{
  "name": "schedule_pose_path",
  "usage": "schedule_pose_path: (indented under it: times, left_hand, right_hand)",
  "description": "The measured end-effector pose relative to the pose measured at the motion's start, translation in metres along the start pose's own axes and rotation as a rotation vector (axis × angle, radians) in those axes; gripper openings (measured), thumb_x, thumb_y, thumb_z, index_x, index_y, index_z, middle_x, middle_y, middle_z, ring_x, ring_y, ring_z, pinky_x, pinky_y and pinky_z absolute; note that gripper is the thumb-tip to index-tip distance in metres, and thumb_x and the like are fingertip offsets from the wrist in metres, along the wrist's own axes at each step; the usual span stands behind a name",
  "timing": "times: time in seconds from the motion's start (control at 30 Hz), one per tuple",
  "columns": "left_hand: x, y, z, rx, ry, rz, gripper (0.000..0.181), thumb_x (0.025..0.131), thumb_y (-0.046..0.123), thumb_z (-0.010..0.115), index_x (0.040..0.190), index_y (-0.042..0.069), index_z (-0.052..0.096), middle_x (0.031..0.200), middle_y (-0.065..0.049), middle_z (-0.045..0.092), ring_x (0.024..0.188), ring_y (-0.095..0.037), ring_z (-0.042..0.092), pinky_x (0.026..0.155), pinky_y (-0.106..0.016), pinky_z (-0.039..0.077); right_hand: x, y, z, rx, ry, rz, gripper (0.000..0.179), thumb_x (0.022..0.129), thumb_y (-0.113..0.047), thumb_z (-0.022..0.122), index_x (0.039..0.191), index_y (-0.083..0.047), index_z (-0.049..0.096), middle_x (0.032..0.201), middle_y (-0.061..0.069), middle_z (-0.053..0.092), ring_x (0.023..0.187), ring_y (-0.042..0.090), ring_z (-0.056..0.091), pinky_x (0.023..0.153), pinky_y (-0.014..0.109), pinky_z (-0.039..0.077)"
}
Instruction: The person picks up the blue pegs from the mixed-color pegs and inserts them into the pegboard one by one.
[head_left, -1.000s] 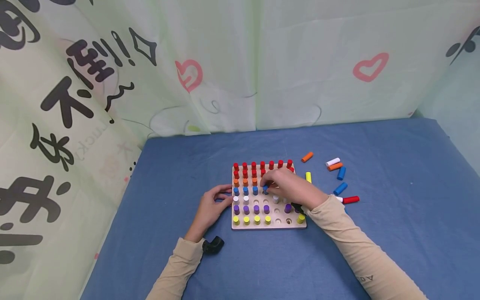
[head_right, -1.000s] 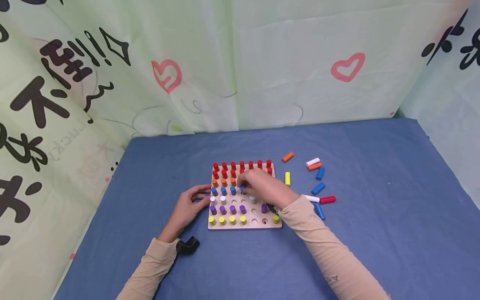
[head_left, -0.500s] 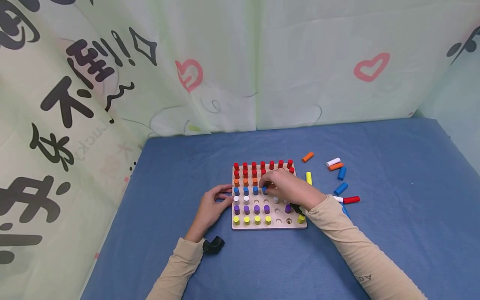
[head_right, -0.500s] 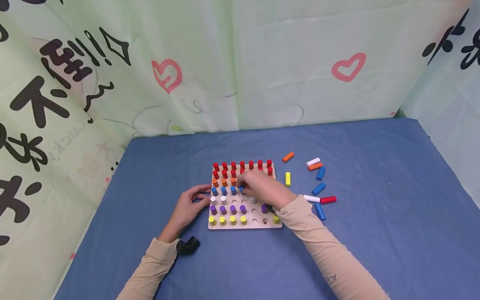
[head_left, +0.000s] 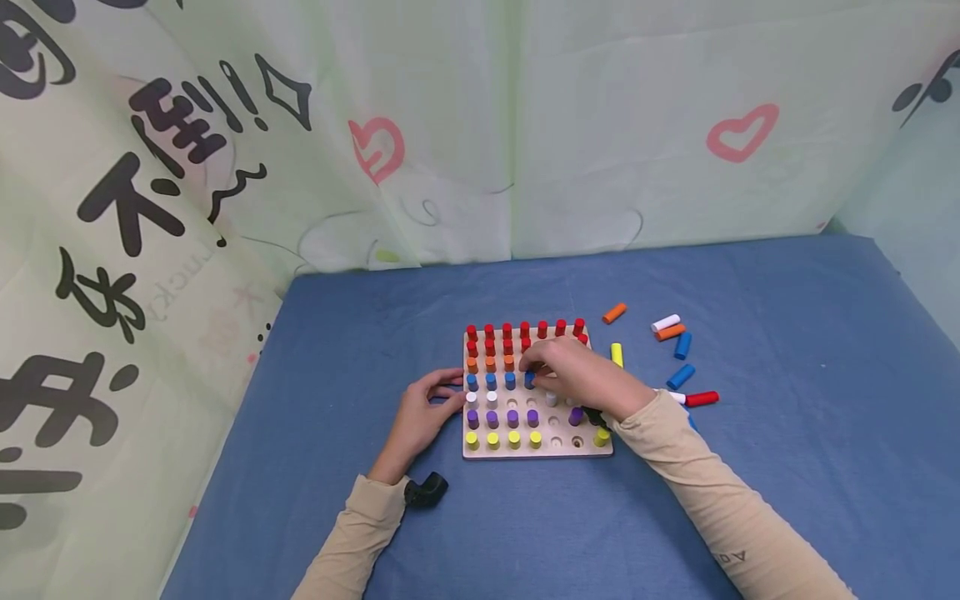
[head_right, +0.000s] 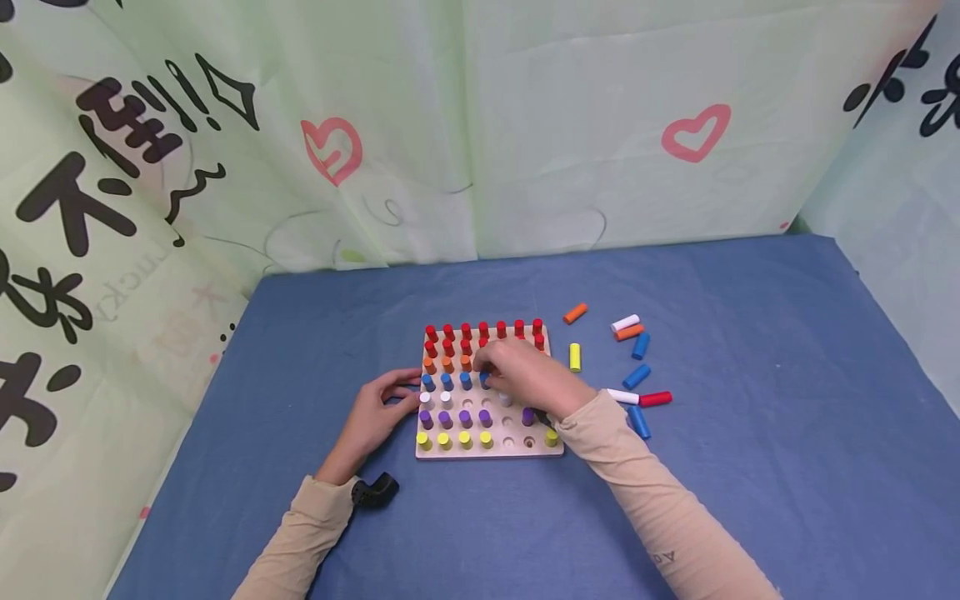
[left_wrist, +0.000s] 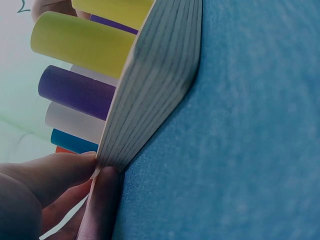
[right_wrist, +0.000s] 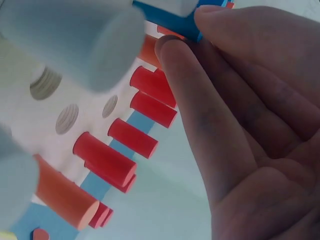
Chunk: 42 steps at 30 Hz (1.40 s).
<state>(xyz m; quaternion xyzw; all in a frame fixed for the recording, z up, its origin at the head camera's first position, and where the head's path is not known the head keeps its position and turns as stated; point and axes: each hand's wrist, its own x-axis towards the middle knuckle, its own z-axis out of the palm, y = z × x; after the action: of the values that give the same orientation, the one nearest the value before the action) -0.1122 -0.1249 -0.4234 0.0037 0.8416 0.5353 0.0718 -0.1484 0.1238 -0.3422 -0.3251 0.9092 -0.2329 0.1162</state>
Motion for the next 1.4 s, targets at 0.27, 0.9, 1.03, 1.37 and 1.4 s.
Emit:
schedule_pose_path:
  times: [0.27, 0.9, 1.03, 1.37, 1.4]
  left_hand:
    - [0.0, 0.001, 0.0, 0.008, 0.003, 0.007, 0.037, 0.093, 0.013, 0.07, 0.129, 0.01, 0.065, 0.119, -0.007, 0.068, 0.096, -0.017, 0.066, 0.084, -0.033, 0.057]
    - [0.001, 0.001, 0.001, 0.011, 0.012, 0.035, 0.036, 0.092, 0.01, 0.07, 0.128, 0.009, 0.065, 0.118, -0.007, 0.07, 0.095, -0.017, 0.067, 0.079, -0.031, 0.056]
    - [0.002, 0.001, 0.001, 0.011, 0.013, 0.027, 0.036, 0.092, 0.011, 0.07, 0.128, 0.009, 0.065, 0.117, -0.007, 0.07, 0.095, -0.017, 0.067, 0.079, -0.031, 0.057]
    - [0.002, -0.001, 0.001, 0.007, 0.011, 0.024, 0.037, 0.092, 0.012, 0.071, 0.128, 0.01, 0.065, 0.118, -0.007, 0.07, 0.095, -0.017, 0.066, 0.08, -0.031, 0.057]
    - [0.001, -0.001, 0.001, 0.008, 0.011, 0.023, 0.037, 0.092, 0.012, 0.071, 0.128, 0.01, 0.065, 0.118, -0.006, 0.07, 0.095, -0.017, 0.066, 0.08, -0.03, 0.057]
  right_hand:
    - [-0.008, 0.001, -0.005, 0.018, 0.035, -0.001, 0.021, 0.088, -0.003, 0.073, 0.109, -0.003, 0.073, 0.105, 0.01, 0.072, 0.093, 0.02, 0.067, 0.081, 0.036, 0.057]
    - [-0.032, 0.013, -0.02, 0.034, 0.067, 0.049, 0.024, 0.087, -0.001, 0.073, 0.111, 0.0, 0.07, 0.108, 0.013, 0.07, 0.094, 0.024, 0.069, 0.083, 0.041, 0.058]
    - [-0.038, 0.016, -0.024, 0.026, 0.092, 0.049, 0.024, 0.086, 0.001, 0.074, 0.109, 0.0, 0.07, 0.105, 0.013, 0.07, 0.091, 0.024, 0.069, 0.081, 0.041, 0.058]
    - [-0.052, 0.025, -0.027, 0.005, 0.169, 0.064, 0.026, 0.083, 0.0, 0.077, 0.108, 0.001, 0.071, 0.103, 0.013, 0.071, 0.088, 0.023, 0.069, 0.079, 0.042, 0.058]
    - [-0.054, 0.026, -0.027, 0.003, 0.175, 0.066, 0.025, 0.083, -0.001, 0.077, 0.108, 0.001, 0.071, 0.102, 0.013, 0.071, 0.088, 0.023, 0.069, 0.079, 0.042, 0.058]
